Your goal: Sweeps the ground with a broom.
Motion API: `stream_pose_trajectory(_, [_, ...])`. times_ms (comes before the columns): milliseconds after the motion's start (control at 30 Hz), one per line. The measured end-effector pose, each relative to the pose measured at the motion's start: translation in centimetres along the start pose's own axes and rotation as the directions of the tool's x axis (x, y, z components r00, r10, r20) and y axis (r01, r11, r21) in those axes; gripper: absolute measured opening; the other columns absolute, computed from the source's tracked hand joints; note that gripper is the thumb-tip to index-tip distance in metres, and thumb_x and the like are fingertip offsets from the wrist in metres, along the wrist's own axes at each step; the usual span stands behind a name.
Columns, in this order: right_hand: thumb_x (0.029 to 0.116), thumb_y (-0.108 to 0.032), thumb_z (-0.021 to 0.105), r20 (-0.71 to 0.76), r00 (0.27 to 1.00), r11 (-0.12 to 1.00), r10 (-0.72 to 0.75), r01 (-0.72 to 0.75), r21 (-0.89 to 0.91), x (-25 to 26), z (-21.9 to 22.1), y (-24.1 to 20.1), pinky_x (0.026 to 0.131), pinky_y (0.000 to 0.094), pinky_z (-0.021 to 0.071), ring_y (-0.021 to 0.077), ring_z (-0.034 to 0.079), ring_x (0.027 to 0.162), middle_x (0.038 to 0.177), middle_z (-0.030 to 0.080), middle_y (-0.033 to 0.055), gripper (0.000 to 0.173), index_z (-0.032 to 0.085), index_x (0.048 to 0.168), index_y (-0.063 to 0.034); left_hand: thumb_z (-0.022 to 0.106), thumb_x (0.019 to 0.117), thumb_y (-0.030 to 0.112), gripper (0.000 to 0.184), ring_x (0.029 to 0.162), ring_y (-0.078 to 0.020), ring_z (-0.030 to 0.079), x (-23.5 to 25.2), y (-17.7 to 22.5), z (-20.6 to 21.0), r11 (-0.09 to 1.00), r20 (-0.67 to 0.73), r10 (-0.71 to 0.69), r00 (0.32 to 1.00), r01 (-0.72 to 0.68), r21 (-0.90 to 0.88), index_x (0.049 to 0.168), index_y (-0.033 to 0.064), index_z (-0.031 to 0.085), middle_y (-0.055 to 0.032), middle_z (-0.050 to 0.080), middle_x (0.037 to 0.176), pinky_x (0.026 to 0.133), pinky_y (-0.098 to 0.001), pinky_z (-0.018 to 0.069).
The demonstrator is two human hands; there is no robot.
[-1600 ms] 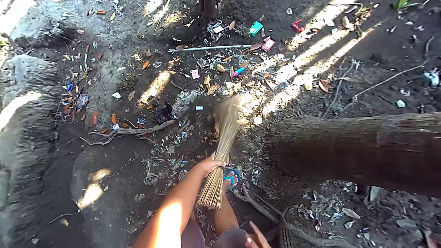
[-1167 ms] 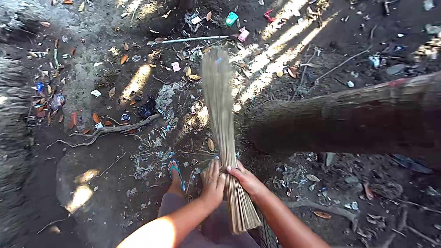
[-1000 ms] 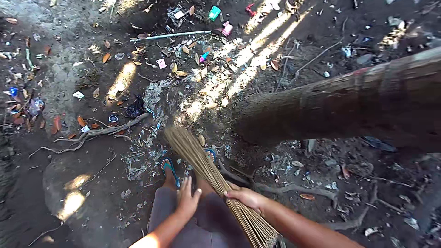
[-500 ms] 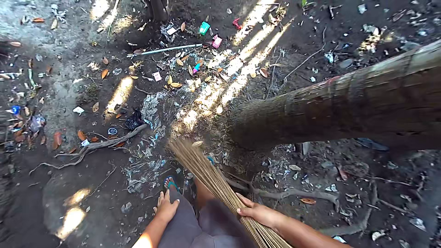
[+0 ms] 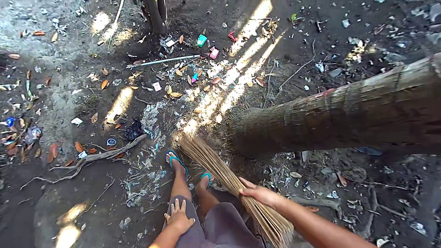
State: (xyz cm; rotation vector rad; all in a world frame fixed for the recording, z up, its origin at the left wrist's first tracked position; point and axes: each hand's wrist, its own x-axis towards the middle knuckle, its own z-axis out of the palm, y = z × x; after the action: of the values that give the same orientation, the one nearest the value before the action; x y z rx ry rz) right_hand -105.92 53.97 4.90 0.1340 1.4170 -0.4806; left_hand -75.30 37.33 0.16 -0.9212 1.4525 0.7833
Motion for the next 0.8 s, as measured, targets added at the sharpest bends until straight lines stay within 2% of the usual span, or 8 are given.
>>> stream_pose_trajectory(100, [0.1014,-0.026,0.065,-0.218,0.971,0.994,-0.1,0.087,-0.067,6.3,-1.7,-6.4,0.115,0.055,0.0395,0.0376,0.045,0.142,0.16,0.037,0.0234,0.084,0.012,0.165,-0.0105,0.063,0.0897,0.066,0.099,0.159,-0.0403,0.007,1.7,-0.1,-0.8,0.99,0.021,-0.012,1.0,0.009,0.139,0.167,0.0227,0.019,-0.0124,0.005,0.174,0.117,-0.0757,0.0184])
stream_pose_trajectory(200, [0.1032,-0.025,0.061,-0.425,0.89,0.967,-0.164,0.229,0.108,11.4,-0.5,-12.0,0.113,0.0522,0.0422,0.035,0.047,0.141,0.162,0.033,0.0221,0.084,0.006,0.166,-0.0131,0.063,0.0885,0.068,0.1,0.159,-0.0384,0.009,3.1,-1.5,-2.6,0.989,0.009,-0.029,1.0,0.027,0.146,0.167,0.0231,0.02,-0.011,0.006,0.175,0.118,-0.0746,0.0197])
stream_pose_trajectory(367, [0.1062,-0.021,0.052,-0.443,0.889,0.734,-0.121,0.38,0.562,10.5,10.1,-9.2,0.09,0.0525,0.0564,0.034,0.065,0.113,0.146,0.05,0.0238,0.081,-0.001,0.166,-0.0309,0.062,0.0883,0.07,0.101,0.16,-0.0346,0.012,3.9,-4.9,-5.8,0.995,0.021,-0.025,0.999,0.022,0.101,0.167,0.0247,0.019,-0.0081,0.006,0.175,0.119,-0.0709,0.0212])
stream_pose_trajectory(433, [0.1082,-0.019,0.043,-0.404,0.914,0.584,-0.026,0.342,0.737,5.8,14.2,-8.2,0.079,0.0462,0.0592,0.0288,0.068,0.095,0.126,0.062,0.0194,0.063,0.015,0.164,-0.0264,0.062,0.0878,0.071,0.101,0.159,-0.0348,0.014,4.1,-5.8,-7.1,0.995,0.02,-0.008,1.0,0.006,0.097,0.167,0.0244,0.02,-0.0085,0.008,0.175,0.12,-0.0696,0.0222])
stream_pose_trajectory(500, [0.1098,-0.031,0.04,-0.312,0.946,0.415,0.087,0.251,0.875,3.3,17.6,-8.4,0.064,0.0428,0.0597,0.0269,0.068,0.074,0.095,0.066,0.0163,0.036,0.044,0.14,-0.0118,0.063,0.0876,0.071,0.101,0.159,-0.0347,0.016,4.2,-6.5,-8.4,0.995,0.027,0.003,1.0,-0.006,0.099,0.167,0.0245,0.02,-0.0087,0.009,0.174,0.12,-0.069,0.0223])
stream_pose_trajectory(567, [0.1087,-0.038,0.043,-0.236,0.968,0.31,0.09,0.198,0.93,5.3,18.9,-10.6,0.062,0.0416,0.0591,0.0247,0.066,0.069,0.085,0.064,0.0138,0.037,0.051,0.126,-0.0059,0.065,0.0868,0.07,0.102,0.159,-0.0355,0.016,4.5,-7.3,-9.8,0.995,0.034,0.016,0.999,-0.019,0.093,0.166,0.0239,0.021,-0.0094,0.01,0.174,0.12,-0.0695,0.0221])
stream_pose_trajectory(633, [0.1076,-0.034,0.046,-0.239,0.97,0.329,0.048,0.211,0.92,9.9,17.9,-15.5,0.061,0.0385,0.0583,0.0203,0.065,0.068,0.083,0.063,0.0106,0.032,0.052,0.122,-0.0069,0.067,0.086,0.069,0.102,0.158,-0.0363,0.017,4.6,-8.2,-10.7,0.997,0.034,0.039,0.999,-0.041,0.069,0.166,0.0231,0.024,-0.0103,0.012,0.174,0.12,-0.0696,0.0225])
stream_pose_trajectory(800, [0.1068,-0.034,0.051,-0.343,0.934,0.634,-0.103,0.327,0.701,19.8,15.1,-27.3,0.075,0.038,0.0563,0.0192,0.065,0.085,0.103,0.066,0.0137,0.04,0.055,0.133,-0.0036,0.067,0.0876,0.067,0.099,0.158,-0.0355,0.018,5.5,-10.4,-12.7,0.999,0.058,0.027,0.998,-0.029,0.036,0.166,0.023,0.025,-0.0106,0.013,0.174,0.12,-0.0673,0.0249])
